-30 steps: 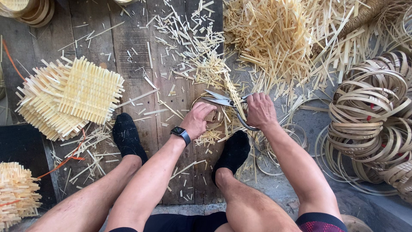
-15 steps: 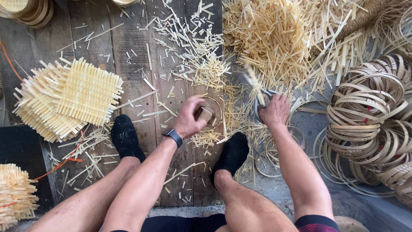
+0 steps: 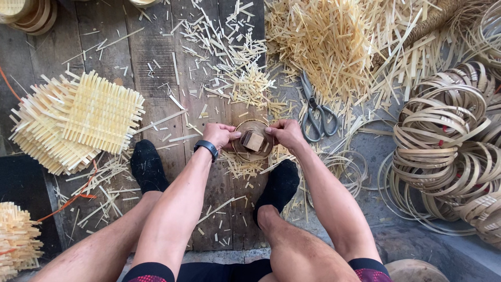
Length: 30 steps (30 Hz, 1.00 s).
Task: The person weaves thin bamboo strips into a circular frame and trims the excess material with shears.
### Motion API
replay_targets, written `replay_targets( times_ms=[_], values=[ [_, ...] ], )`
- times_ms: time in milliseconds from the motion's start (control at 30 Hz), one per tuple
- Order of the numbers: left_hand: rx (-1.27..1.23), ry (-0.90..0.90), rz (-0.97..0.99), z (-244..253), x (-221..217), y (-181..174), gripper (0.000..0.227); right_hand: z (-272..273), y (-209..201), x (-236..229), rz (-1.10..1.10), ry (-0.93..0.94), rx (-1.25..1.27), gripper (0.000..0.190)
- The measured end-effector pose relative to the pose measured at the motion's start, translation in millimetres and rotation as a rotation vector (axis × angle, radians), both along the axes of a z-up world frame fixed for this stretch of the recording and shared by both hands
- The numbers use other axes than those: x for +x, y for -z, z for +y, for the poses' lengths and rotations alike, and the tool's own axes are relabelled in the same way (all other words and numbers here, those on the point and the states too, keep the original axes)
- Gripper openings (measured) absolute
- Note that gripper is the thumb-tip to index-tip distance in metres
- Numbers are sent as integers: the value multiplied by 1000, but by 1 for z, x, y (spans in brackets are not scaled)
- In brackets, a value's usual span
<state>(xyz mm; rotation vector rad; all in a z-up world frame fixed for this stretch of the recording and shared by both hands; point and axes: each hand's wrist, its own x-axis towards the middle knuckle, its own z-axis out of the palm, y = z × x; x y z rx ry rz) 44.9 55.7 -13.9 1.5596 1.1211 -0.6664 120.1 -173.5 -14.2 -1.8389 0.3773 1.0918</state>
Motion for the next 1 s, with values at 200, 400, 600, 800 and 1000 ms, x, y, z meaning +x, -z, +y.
replay_targets(
  times_ms=[200,400,600,800,1000],
  values=[
    [-24,-84,19,-5,1,0,24,10,-13,1,-40,-20,-114,13],
    [-78,-218,-129,0,-27,15,29,-10,-33,-18,218,127,88,22],
    [-572,-570,-97,-14,-83,21,36,-16,-7,-62,231,335,323,16],
    [-515,-545,-135,-28,-83,20,29,2,-13,-65,133,275,82,15],
    [-447,-546,-100,-33,-80,8,27,9,-26,-68,68,179,-63,16]
  ],
)
